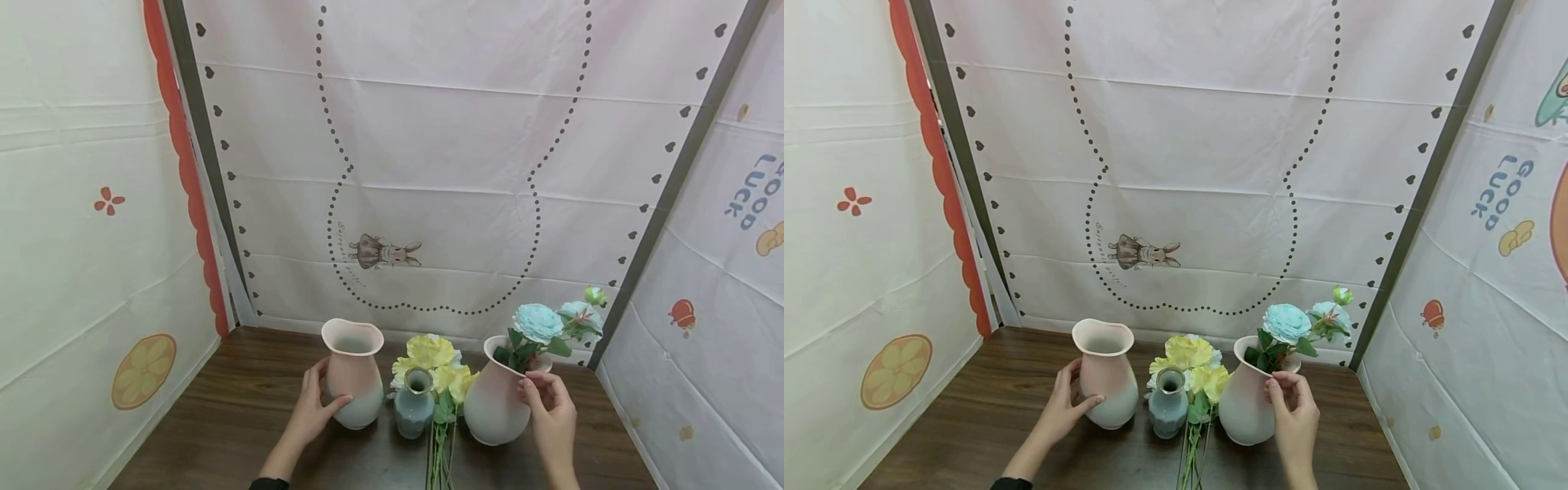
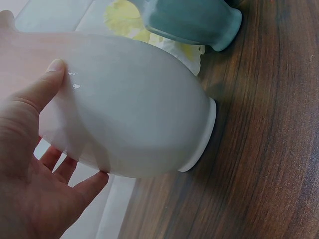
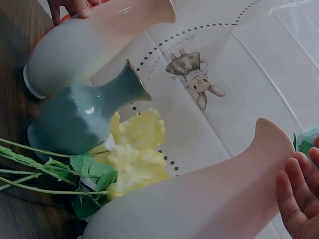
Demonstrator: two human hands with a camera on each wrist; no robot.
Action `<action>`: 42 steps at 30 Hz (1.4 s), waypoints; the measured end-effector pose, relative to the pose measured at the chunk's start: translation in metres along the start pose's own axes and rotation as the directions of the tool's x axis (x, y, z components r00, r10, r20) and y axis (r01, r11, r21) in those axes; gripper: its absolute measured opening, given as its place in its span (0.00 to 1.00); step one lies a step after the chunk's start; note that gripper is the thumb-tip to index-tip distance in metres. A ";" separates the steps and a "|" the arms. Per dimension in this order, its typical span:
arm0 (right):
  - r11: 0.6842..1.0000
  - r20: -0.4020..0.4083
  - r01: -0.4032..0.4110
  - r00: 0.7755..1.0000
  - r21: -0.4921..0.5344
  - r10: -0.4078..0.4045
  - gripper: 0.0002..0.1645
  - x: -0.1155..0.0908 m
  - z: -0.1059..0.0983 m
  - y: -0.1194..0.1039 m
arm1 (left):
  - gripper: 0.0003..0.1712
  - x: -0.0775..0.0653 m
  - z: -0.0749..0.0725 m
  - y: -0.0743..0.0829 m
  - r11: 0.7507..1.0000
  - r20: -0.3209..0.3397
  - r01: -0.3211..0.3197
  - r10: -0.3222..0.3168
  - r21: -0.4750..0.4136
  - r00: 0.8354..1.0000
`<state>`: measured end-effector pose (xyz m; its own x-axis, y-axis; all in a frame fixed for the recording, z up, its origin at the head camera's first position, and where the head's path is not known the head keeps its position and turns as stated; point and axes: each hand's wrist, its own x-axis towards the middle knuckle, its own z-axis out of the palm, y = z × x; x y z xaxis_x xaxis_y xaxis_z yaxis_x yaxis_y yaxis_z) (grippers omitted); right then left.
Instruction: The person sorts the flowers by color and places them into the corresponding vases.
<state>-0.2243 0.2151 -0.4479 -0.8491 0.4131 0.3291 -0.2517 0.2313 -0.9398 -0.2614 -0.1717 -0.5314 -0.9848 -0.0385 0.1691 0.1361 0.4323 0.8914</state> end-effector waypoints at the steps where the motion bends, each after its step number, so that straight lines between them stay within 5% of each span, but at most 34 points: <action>1: 1.000 -0.001 -0.007 1.000 -0.002 0.007 0.11 -0.001 0.000 0.000 | 0.55 0.000 0.000 0.000 1.000 0.000 -0.001 0.001 -0.001 1.000; 16: 0.998 -0.007 -0.056 0.998 0.043 0.056 0.08 -0.023 0.008 0.016 | 0.54 0.001 0.000 -0.002 1.000 -0.007 -0.006 0.006 -0.005 1.000; 27: 0.991 0.071 -0.106 0.992 0.076 0.101 0.10 -0.038 0.017 0.031 | 0.54 0.001 0.000 -0.002 1.000 -0.007 0.000 -0.001 -0.015 1.000; 42: 0.966 0.238 -0.259 0.938 0.004 0.251 0.15 -0.053 0.029 0.048 | 0.54 0.000 0.000 -0.002 0.999 -0.002 0.004 -0.004 -0.033 1.000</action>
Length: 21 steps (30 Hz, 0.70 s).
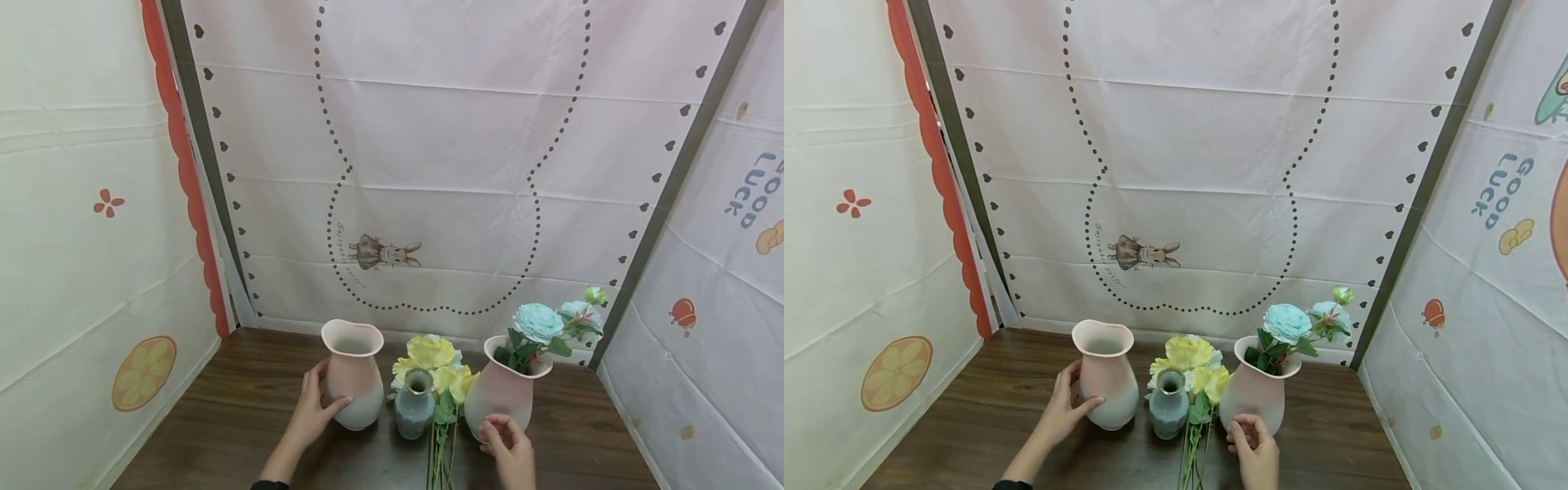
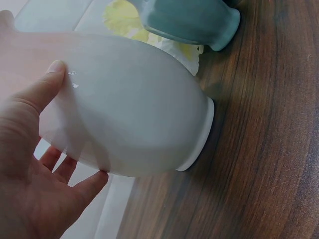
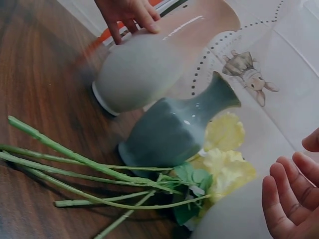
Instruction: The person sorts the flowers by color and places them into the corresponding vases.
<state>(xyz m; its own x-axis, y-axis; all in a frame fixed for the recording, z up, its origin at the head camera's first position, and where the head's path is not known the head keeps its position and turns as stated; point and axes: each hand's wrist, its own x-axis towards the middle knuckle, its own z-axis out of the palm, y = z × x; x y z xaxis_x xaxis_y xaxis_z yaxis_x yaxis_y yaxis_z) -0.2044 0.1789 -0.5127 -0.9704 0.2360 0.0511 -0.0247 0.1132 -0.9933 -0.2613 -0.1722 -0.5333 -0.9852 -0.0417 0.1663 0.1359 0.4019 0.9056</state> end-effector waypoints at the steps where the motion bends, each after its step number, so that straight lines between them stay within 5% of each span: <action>1: 1.000 0.008 -0.008 1.000 0.003 0.008 0.15 0.000 0.001 0.002 | 0.54 0.000 0.000 0.000 1.000 0.001 0.003 -0.003 0.000 1.000; 11: 0.991 0.118 -0.133 0.984 -0.018 0.135 0.20 -0.003 0.009 0.016 | 0.54 -0.001 0.000 0.002 1.000 -0.006 -0.008 0.008 -0.002 1.000; 21: 0.986 0.170 -0.163 0.971 -0.036 0.167 0.22 -0.002 0.010 0.030 | 0.54 0.000 0.001 0.000 1.000 -0.005 -0.003 0.003 -0.002 1.000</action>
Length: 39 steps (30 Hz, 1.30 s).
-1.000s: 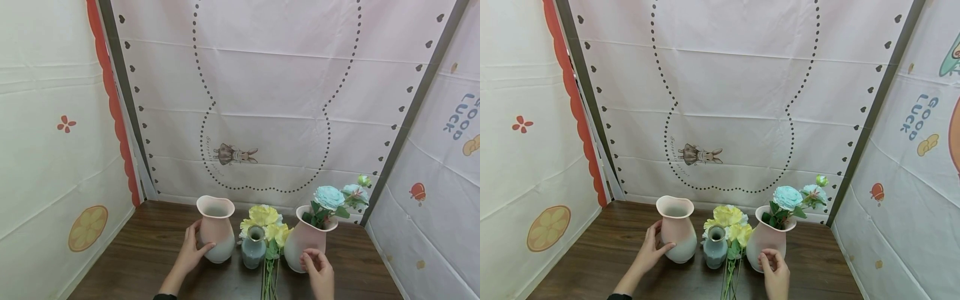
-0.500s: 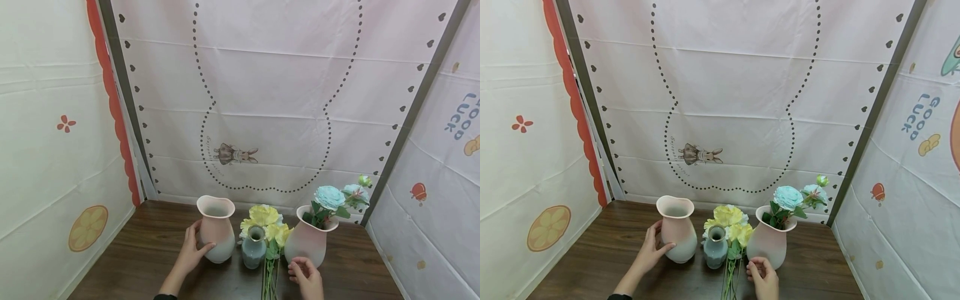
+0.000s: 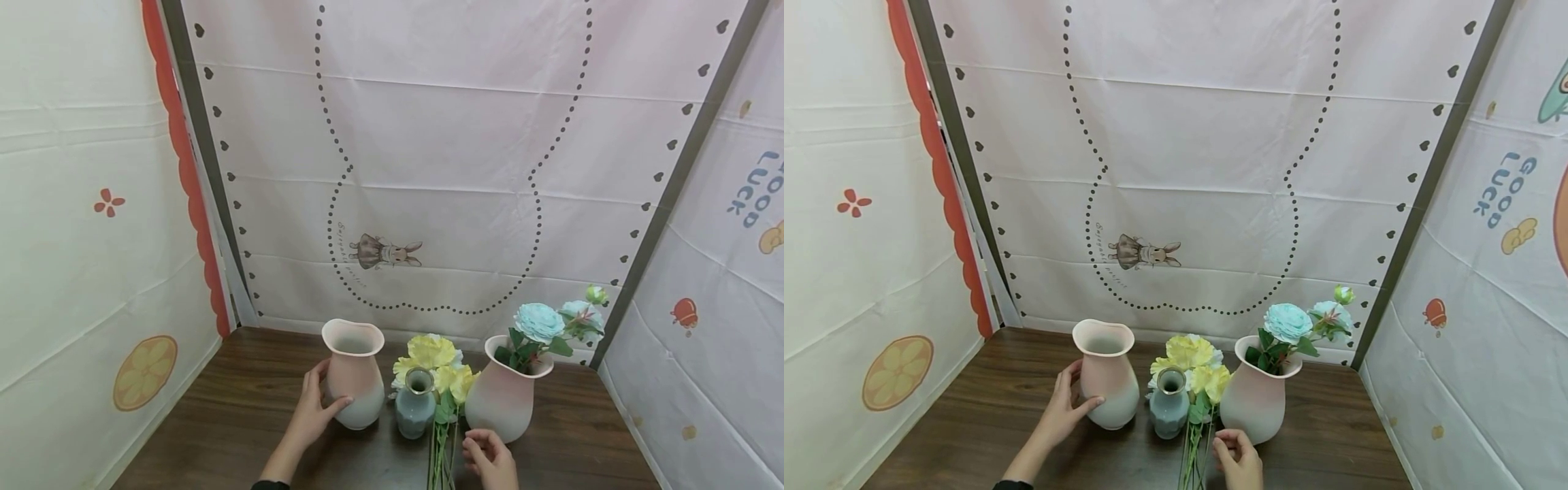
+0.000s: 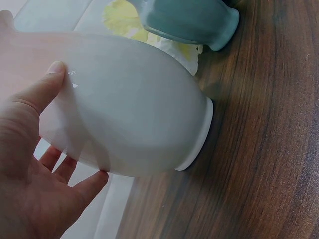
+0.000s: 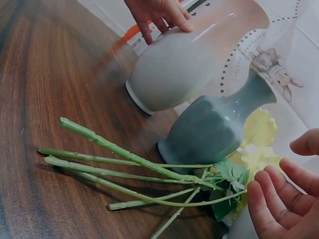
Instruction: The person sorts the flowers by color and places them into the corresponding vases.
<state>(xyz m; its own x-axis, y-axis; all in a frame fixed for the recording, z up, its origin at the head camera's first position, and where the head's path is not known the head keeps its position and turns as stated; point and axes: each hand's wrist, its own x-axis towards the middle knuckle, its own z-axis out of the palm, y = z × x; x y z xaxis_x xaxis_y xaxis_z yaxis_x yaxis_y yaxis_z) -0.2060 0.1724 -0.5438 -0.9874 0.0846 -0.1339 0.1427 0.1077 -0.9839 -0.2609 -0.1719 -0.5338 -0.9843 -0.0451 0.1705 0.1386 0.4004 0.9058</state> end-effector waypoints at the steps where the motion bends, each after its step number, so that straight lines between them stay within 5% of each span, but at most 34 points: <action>1: 1.000 0.002 -0.004 1.000 0.000 0.004 0.22 0.001 0.000 0.001 | 0.54 0.000 0.000 0.000 1.000 0.000 0.003 -0.003 0.001 1.000; 18: 0.999 0.044 -0.027 0.999 -0.022 0.028 0.28 0.008 0.004 0.013 | 0.53 0.000 0.001 -0.003 1.000 -0.003 -0.026 0.026 0.008 1.000; 39: 0.989 0.214 -0.150 0.966 0.010 0.145 0.36 0.014 0.003 0.020 | 0.54 0.000 0.002 -0.007 0.999 -0.014 -0.043 0.043 0.004 0.999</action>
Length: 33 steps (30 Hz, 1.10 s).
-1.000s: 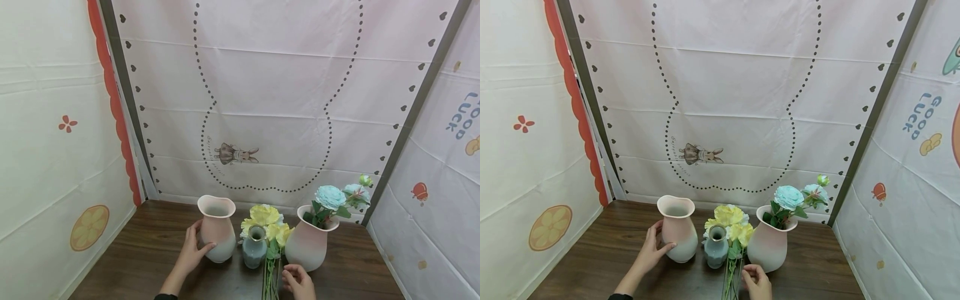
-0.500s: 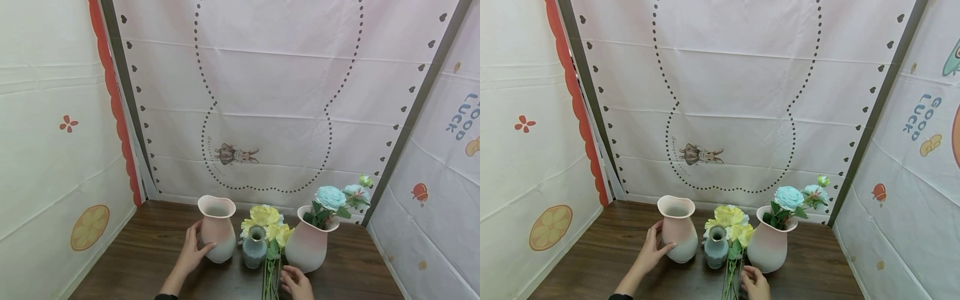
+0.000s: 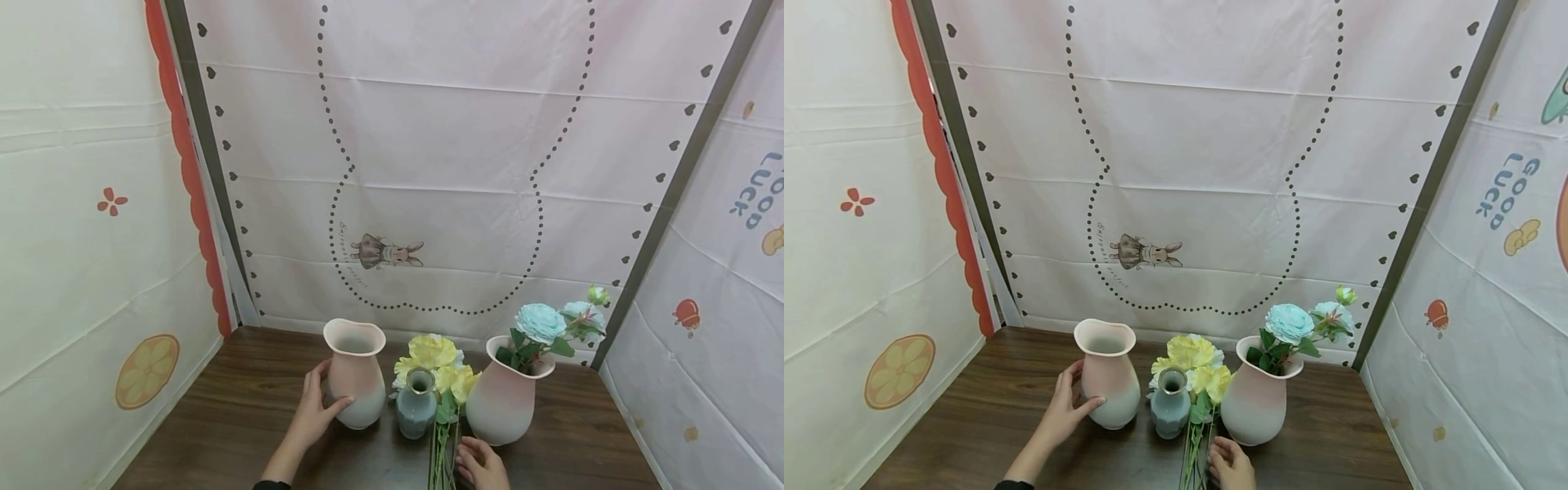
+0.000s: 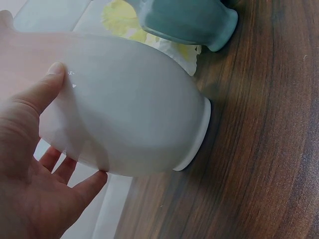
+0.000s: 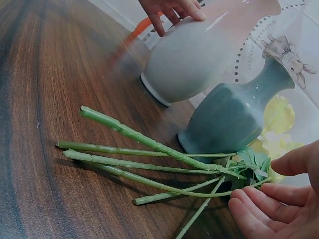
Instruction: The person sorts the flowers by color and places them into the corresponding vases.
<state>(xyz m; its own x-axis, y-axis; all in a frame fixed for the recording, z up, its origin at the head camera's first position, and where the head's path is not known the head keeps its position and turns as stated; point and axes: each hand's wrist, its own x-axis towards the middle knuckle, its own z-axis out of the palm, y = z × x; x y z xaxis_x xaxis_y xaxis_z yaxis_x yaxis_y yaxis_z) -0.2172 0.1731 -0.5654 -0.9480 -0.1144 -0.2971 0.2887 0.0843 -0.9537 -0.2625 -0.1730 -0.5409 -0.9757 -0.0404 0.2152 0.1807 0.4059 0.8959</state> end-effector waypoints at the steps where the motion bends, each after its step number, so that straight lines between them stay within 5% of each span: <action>1: 1.000 0.005 -0.003 1.000 0.001 0.003 0.36 0.001 0.000 0.001 | 0.54 0.000 0.000 0.000 1.000 0.000 0.002 -0.002 -0.001 1.000; 15: 1.000 -0.001 -0.018 1.000 0.009 0.018 0.39 0.006 0.001 0.009 | 0.54 -0.001 -0.001 0.000 1.000 0.011 0.006 -0.006 0.003 1.000; 33: 0.992 0.084 -0.037 0.996 0.117 0.028 0.43 0.009 -0.003 0.017 | 0.54 -0.001 0.000 0.001 1.000 0.001 0.005 -0.005 0.004 1.000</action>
<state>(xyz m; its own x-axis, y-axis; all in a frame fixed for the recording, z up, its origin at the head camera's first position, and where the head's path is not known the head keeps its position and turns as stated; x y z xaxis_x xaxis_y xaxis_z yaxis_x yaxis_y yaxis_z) -0.2216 0.1764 -0.5846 -0.9250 -0.1948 -0.3261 0.3376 -0.0281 -0.9409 -0.2609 -0.1728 -0.5406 -0.9768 -0.0413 0.2101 0.1753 0.4095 0.8953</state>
